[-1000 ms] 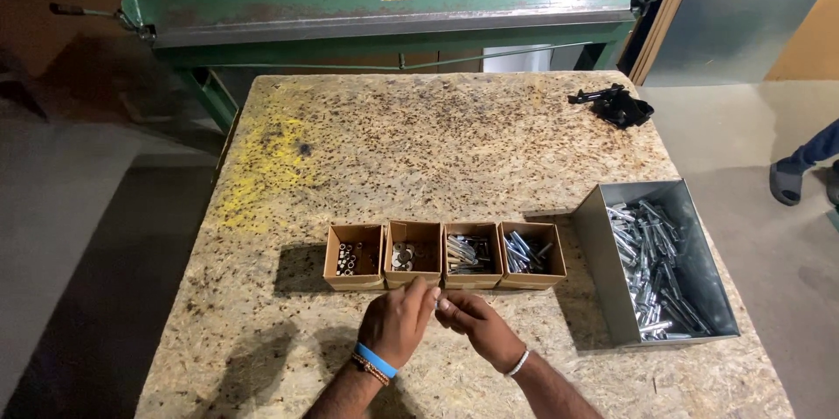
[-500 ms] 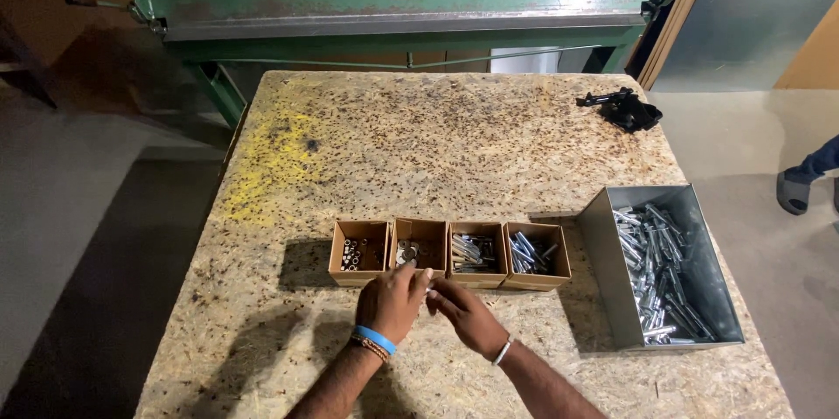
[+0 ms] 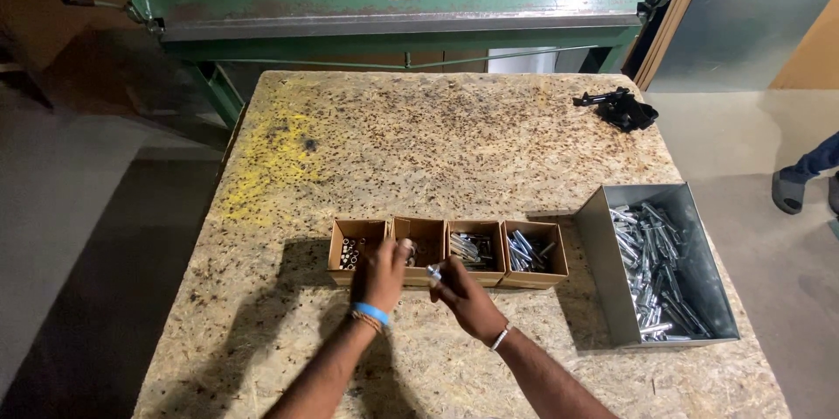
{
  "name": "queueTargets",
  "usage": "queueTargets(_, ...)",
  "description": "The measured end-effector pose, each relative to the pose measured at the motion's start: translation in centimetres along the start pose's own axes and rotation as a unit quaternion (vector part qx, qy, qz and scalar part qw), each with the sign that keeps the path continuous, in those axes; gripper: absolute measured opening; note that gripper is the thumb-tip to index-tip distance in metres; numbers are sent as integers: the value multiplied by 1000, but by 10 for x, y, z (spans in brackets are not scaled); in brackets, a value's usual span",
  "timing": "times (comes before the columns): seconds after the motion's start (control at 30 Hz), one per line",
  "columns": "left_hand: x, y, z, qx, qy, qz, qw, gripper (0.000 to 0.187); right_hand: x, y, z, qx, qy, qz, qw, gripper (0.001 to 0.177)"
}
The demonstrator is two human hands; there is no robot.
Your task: The person picks metal fasteners from a large metal bin and places them into four small cardboard boxes arranged in a row on a workbench. The person handles the fasteners one at a time, moving them from the bin to the boxes.
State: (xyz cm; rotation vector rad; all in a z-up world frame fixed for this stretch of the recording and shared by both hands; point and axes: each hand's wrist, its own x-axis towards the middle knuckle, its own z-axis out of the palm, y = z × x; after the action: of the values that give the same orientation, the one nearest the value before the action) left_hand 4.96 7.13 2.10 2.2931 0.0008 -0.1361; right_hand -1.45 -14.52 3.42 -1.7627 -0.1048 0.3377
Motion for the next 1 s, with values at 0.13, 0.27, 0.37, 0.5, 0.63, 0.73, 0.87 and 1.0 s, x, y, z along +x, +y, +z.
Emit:
queueTargets(0.13, 34, -37, -25, 106, 61, 11, 992, 21, 0, -6, -2, 68, -1, 28, 997, 41)
queueTargets(0.27, 88, -133, 14, 131, 115, 21, 984, 49, 1, 3, -8, 97, -17, 14, 995, 29)
queueTargets(0.37, 61, -88, -13, 200, 93, 34, 975, 25, 1, -5, -13, 72, -7, 37, 997, 37)
queueTargets(0.5, 41, -38, -9, 102, 69, 167, 978, 30, 7, -13, -18, 39, 53, 46, 997, 37)
queueTargets(0.63, -1, 20, -15, -187, -145, 174, 956, 56, 30, 23, -23, -42, 23, 20, 999, 44)
queueTargets(0.73, 7, 20, 1, -182, -197, 143, 953, 38, 26, 8, -30, -113, 30, -3, 993, 44)
queueTargets(0.87, 19, 2, 26, -305, -176, 121, 928, 30, 26, 32, -32, -100, 28, -11, 995, 37)
queueTargets(1.0, 41, -22, 30, -284, -113, 118, 945, 33, 20, 43, -54, -68, 61, 14, 996, 41)
